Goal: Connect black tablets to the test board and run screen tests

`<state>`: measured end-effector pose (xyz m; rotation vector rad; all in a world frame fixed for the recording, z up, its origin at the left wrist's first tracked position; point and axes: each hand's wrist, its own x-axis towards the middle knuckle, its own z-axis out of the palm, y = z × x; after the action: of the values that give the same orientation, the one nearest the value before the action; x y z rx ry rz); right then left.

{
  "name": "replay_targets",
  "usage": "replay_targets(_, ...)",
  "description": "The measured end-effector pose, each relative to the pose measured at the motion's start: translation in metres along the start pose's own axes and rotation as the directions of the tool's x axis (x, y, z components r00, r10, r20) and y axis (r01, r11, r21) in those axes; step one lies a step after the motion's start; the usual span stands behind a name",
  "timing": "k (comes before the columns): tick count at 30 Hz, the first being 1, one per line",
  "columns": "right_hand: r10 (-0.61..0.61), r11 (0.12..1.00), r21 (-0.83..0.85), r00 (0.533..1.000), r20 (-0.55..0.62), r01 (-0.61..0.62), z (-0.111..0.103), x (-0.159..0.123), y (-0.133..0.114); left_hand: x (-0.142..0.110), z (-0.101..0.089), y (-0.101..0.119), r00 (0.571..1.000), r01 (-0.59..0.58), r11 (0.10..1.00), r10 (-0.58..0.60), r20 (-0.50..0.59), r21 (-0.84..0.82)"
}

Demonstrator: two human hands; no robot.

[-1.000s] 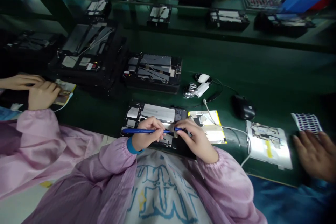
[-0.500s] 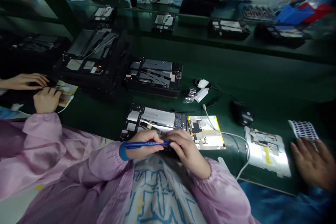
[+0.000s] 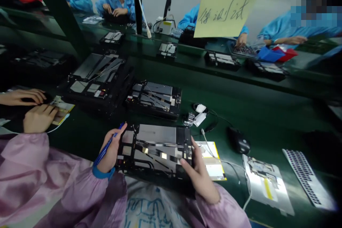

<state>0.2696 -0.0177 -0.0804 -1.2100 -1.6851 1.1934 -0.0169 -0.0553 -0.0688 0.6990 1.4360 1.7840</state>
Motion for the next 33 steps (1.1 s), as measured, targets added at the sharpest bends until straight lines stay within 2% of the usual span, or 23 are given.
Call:
replay_targets(3, 0.086, 0.955, 0.292, 0.993, -0.08, -0.059, -0.028, 0.03, -0.019, 0.002, 0.013, 0.013, 0.993, -0.068, 0.976, 0.087, 0.085, -0.207)
replay_targets(5, 0.163, 0.905, 0.419, 0.969, -0.187, -0.071, -0.053, 0.067, -0.027, 0.007, 0.017, 0.016, 0.971, -0.146, 0.957, 0.187, 0.147, -0.249)
replay_targets(7, 0.188, 0.876, 0.482, 0.917, -0.351, 0.005, -0.077, 0.117, -0.03, 0.014, 0.017, 0.013, 0.951, -0.167, 0.962, 0.215, 0.222, -0.216)
replay_targets(9, 0.197, 0.862, 0.502, 0.862, -0.467, 0.075, -0.095, 0.175, -0.03, 0.021, 0.014, 0.005, 0.942, -0.117, 0.986, 0.148, 0.303, -0.118)
replay_targets(10, 0.223, 0.868, 0.492, 0.829, -0.513, 0.071, -0.101, 0.204, -0.028, 0.024, 0.012, 0.002, 0.936, -0.085, 0.995, 0.096, 0.339, -0.048)
replay_targets(11, 0.257, 0.883, 0.468, 0.804, -0.535, 0.029, -0.104, 0.232, -0.027, 0.027, 0.009, -0.001, 0.928, -0.064, 0.998, 0.049, 0.369, 0.028)
replay_targets(12, 0.27, 0.89, 0.457, 0.802, -0.533, 0.003, -0.105, 0.257, -0.025, 0.029, 0.007, -0.003, 0.918, -0.057, 0.993, 0.012, 0.397, 0.102)
replay_targets(14, 0.293, 0.898, 0.436, 0.815, -0.5, -0.055, -0.099, 0.298, -0.019, 0.031, 0.005, -0.002, 0.894, -0.067, 0.972, -0.042, 0.446, 0.224)
replay_targets(17, 0.313, 0.915, 0.373, 0.851, -0.422, -0.152, -0.082, 0.333, -0.01, 0.033, 0.005, 0.006, 0.852, -0.113, 0.94, -0.076, 0.518, 0.323)
replay_targets(20, 0.301, 0.941, 0.263, 0.877, -0.374, -0.211, -0.064, 0.343, -0.006, 0.033, 0.006, 0.012, 0.831, -0.14, 0.914, -0.1, 0.547, 0.381)
replay_targets(22, 0.293, 0.953, 0.177, 0.897, -0.33, -0.246, -0.054, 0.338, -0.007, 0.033, 0.007, 0.012, 0.841, -0.147, 0.904, -0.1, 0.532, 0.402)
replay_targets(25, 0.331, 0.944, 0.064, 0.924, -0.191, -0.325, -0.037, 0.316, -0.011, 0.032, 0.009, 0.01, 0.853, -0.144, 0.895, -0.104, 0.512, 0.422)
replay_targets(27, 0.36, 0.933, 0.016, 0.928, -0.094, -0.361, -0.024, 0.297, -0.015, 0.031, 0.011, 0.009, 0.846, -0.135, 0.896, -0.119, 0.52, 0.424)
replay_targets(30, 0.364, 0.931, 0.003, 0.931, -0.025, -0.364, -0.012, 0.275, -0.023, 0.029, 0.011, 0.009, 0.831, -0.124, 0.905, -0.13, 0.541, 0.408)
replay_targets(33, 0.313, 0.949, 0.063, 0.949, -0.043, -0.31, -0.008, 0.262, -0.035, 0.028, 0.01, 0.008, 0.842, -0.119, 0.912, -0.117, 0.527, 0.392)
